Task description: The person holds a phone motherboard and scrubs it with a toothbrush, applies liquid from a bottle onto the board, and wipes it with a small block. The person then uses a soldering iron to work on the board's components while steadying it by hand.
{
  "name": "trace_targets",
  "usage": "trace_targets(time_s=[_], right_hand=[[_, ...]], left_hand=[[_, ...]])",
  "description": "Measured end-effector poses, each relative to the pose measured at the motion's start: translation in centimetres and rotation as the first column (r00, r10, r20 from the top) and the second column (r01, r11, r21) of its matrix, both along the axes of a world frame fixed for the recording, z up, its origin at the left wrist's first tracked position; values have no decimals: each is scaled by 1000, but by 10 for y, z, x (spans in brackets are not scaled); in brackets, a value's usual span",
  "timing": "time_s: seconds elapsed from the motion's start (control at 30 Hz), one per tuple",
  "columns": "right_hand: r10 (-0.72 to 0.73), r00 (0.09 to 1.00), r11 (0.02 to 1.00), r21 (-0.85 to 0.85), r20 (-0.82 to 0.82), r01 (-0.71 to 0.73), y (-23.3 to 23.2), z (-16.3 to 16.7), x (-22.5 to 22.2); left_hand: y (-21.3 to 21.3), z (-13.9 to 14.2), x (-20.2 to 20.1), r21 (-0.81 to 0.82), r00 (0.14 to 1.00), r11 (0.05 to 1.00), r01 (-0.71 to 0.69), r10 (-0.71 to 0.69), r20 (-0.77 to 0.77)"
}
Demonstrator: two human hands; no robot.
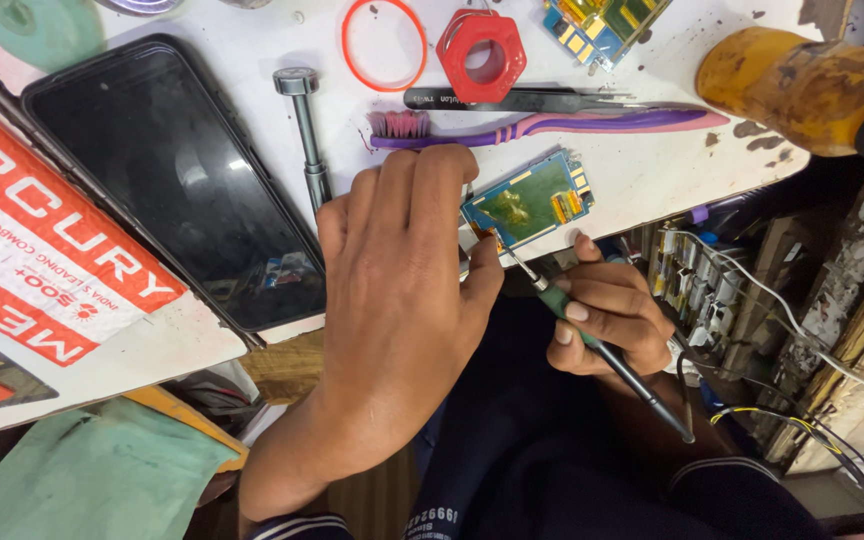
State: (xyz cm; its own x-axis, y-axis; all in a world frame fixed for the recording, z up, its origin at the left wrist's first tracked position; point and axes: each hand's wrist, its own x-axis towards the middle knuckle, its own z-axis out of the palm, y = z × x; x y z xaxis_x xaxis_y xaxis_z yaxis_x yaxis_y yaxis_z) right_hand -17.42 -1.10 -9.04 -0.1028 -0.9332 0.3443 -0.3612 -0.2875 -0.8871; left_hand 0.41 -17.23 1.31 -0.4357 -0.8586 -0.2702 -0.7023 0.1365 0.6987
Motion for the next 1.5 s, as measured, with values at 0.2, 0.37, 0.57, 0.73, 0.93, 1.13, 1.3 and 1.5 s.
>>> trace_targets(time_s=[0.2, 0.37, 0.57, 0.73, 0.93, 1.13, 1.3, 1.5], right_hand=[[-6, 1000, 999, -47, 7, 7, -2, -4, -1], [10, 1000, 999, -40, 27, -8, -2, -4, -1], [33, 999, 999, -22, 5, -33, -3, 0, -2], [-15, 1000, 998, -58, 13, 16, -4, -2, 0], [-18, 1000, 997, -75, 19, 19, -2, -5, 0], [-15, 1000, 997, -71, 21, 17, -2, -6, 0], [-34, 999, 998, -58, 11, 34, -3, -4, 1], [-59, 997, 996, -58, 38, 61, 0, -6, 2]], left_hand=[[1, 0, -1, -3, 1000, 1000, 3, -3, 8], [1, -1, -1, -7, 1000, 1000, 4, -4, 6], [2, 1, -1, 21, 1000, 1000, 14, -14, 0], [3, 2, -3, 31, 1000, 999, 14, -15, 2], [3, 2, -4, 24, 1000, 1000, 13, -13, 7], [2, 2, -5, 36, 1000, 999, 16, -17, 13], [2, 2, -5, 38, 1000, 999, 15, -16, 7], [2, 3, -2, 50, 1000, 998, 22, -22, -7]])
